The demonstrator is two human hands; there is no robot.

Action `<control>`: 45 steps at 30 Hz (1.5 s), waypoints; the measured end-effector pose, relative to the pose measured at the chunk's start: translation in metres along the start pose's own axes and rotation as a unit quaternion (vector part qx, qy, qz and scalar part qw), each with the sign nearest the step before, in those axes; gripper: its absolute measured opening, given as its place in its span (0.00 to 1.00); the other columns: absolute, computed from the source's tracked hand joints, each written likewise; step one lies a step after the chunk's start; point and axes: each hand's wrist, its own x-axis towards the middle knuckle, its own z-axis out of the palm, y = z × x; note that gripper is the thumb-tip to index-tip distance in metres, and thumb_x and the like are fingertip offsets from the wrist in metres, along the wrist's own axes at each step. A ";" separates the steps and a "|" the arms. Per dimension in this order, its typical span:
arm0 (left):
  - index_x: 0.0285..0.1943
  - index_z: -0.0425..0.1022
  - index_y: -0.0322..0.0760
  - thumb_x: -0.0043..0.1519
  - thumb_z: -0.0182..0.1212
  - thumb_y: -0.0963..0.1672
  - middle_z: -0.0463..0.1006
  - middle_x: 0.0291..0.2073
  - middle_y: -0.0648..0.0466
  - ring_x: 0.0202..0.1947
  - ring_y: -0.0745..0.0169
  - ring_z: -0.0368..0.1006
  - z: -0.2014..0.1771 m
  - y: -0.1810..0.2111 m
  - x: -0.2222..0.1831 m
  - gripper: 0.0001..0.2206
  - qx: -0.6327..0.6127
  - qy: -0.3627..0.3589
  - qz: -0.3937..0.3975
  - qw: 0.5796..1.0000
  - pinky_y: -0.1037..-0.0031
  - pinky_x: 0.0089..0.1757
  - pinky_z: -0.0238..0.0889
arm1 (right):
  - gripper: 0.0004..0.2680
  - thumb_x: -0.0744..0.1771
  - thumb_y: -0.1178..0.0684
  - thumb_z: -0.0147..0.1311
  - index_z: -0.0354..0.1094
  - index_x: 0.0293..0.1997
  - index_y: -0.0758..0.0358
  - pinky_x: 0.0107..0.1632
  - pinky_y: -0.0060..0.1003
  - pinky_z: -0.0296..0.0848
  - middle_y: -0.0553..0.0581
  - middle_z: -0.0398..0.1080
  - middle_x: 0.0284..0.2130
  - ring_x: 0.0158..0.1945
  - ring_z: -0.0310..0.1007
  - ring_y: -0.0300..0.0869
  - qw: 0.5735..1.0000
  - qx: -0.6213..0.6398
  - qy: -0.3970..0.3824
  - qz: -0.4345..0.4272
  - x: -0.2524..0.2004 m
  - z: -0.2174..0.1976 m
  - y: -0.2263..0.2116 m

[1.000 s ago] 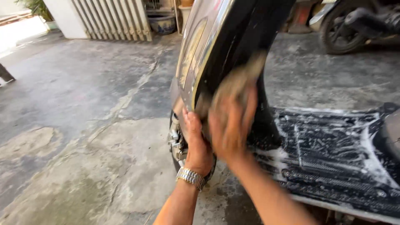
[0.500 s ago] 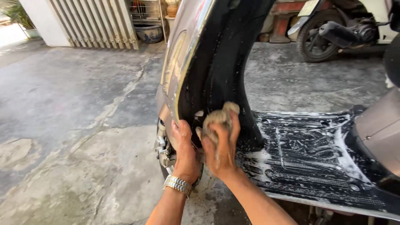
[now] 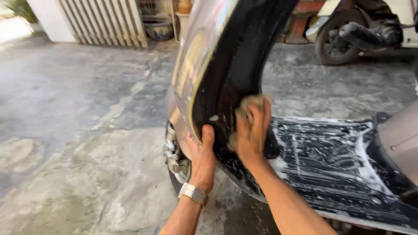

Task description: The person scrubs the floorboard and side panels of a scooter using a soapy cloth and a red bucket of water. They repeatedly dip the cloth into the bucket to apply soap and scrub various parts of the scooter, including the footrest, side fairings, and rear seat area.

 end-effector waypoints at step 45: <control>0.46 0.69 0.32 0.51 0.52 0.50 0.73 0.39 0.53 0.42 0.67 0.64 0.004 -0.068 0.013 0.20 0.162 0.007 0.173 0.972 0.72 0.47 0.58 | 0.15 0.63 0.48 0.37 0.58 0.55 0.52 0.56 0.55 0.51 0.57 0.59 0.50 0.54 0.55 0.50 0.785 -0.445 -0.430 0.017 -0.013 -0.174 0.104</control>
